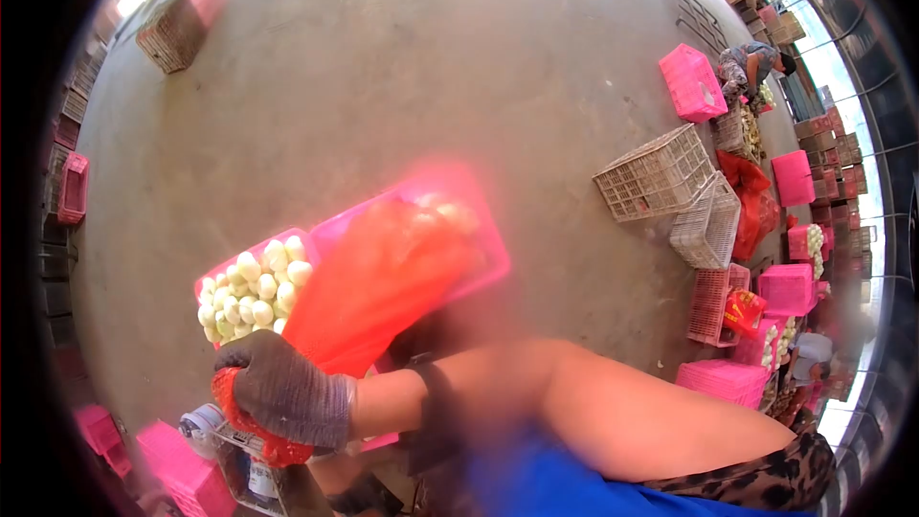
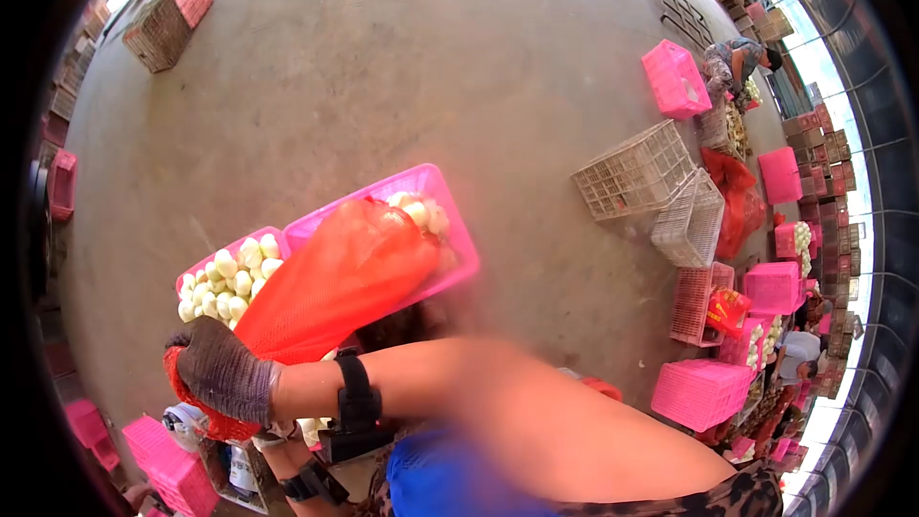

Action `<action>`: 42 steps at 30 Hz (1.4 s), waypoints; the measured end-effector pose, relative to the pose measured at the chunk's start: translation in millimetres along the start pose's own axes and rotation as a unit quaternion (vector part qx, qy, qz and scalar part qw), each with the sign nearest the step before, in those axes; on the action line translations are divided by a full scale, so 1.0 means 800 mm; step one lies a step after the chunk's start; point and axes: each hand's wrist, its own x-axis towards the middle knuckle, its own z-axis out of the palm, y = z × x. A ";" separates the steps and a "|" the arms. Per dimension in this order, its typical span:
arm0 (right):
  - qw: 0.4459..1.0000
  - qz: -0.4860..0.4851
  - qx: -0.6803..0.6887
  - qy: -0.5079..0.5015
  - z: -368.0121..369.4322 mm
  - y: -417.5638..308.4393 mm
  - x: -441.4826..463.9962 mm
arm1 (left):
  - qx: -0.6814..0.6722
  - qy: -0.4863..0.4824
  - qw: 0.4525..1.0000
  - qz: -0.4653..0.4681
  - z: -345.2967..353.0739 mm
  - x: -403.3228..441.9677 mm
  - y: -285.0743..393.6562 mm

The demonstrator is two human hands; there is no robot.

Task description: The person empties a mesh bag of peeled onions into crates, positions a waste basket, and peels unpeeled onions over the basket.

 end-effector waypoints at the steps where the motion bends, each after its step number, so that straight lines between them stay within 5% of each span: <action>1: 1.000 0.004 0.023 -0.009 0.002 -0.009 -0.001 | 0.010 0.007 1.000 0.012 0.004 -0.004 0.006; 4: 0.994 0.059 0.092 -0.009 -0.007 -0.049 -0.013 | 0.043 0.023 0.998 0.036 0.011 -0.009 0.019; 7: 0.990 -0.120 0.055 0.058 0.030 -0.016 0.002 | 0.072 0.038 0.995 0.056 0.023 -0.006 0.028; 9: 0.981 -0.158 0.092 0.063 0.079 -0.011 0.012 | 0.091 0.045 0.993 0.065 0.033 -0.006 0.033; 10: 0.984 -0.024 0.173 -0.043 0.065 -0.046 -0.002 | 0.100 0.050 0.991 0.071 0.038 -0.006 0.037; 12: 0.962 -0.004 0.203 -0.185 0.027 -0.096 -0.018 | 0.115 0.058 0.988 0.083 0.042 -0.009 0.043; 14: 0.872 -0.008 0.381 -0.309 0.041 -0.083 -0.013 | 0.125 0.066 0.986 0.092 0.043 -0.015 0.052; 17: 0.740 0.162 0.505 -0.414 0.029 -0.078 0.004 | 0.139 0.077 0.981 0.112 0.039 -0.021 0.066; 19: 0.936 0.037 0.228 -0.267 0.035 -0.086 0.001 | 0.151 0.086 0.977 0.121 0.031 -0.028 0.076; 20: 0.981 -0.028 0.072 -0.177 0.039 -0.089 0.000 | 0.158 0.093 0.975 0.128 0.027 -0.031 0.081; 23: 0.993 -0.078 0.081 -0.044 0.028 -0.053 0.002 | 0.174 0.108 0.967 0.148 0.011 -0.038 0.094; 24: 0.985 -0.009 -0.077 -0.154 0.003 -0.041 0.006 | 0.180 0.114 0.965 0.154 0.005 -0.039 0.098; 27: 0.943 -0.202 -0.202 -0.170 -0.042 0.007 -0.004 | 0.203 0.131 0.956 0.167 -0.018 -0.045 0.110; 28: 0.916 -0.170 -0.282 -0.229 -0.055 0.013 0.001 | 0.214 0.136 0.952 0.171 -0.027 -0.046 0.114; 32: 0.879 -0.301 -0.355 -0.106 -0.075 0.101 0.012 | 0.257 0.138 0.942 0.169 -0.053 -0.037 0.117; 35: 0.882 -0.078 -0.419 -0.201 -0.078 0.122 0.042 | 0.300 0.126 0.934 0.151 -0.077 -0.025 0.107; 39: 0.958 -0.130 -0.246 0.066 -0.088 0.122 0.048 | 0.379 0.078 0.917 0.097 -0.109 -0.007 0.058; 40: 0.940 -0.096 -0.328 0.009 -0.101 0.113 0.050 | 0.400 0.058 0.911 0.081 -0.118 -0.002 0.040; 42: 0.931 -0.120 -0.339 0.061 -0.113 0.103 0.056 | 0.427 0.010 0.902 0.065 -0.132 0.010 0.007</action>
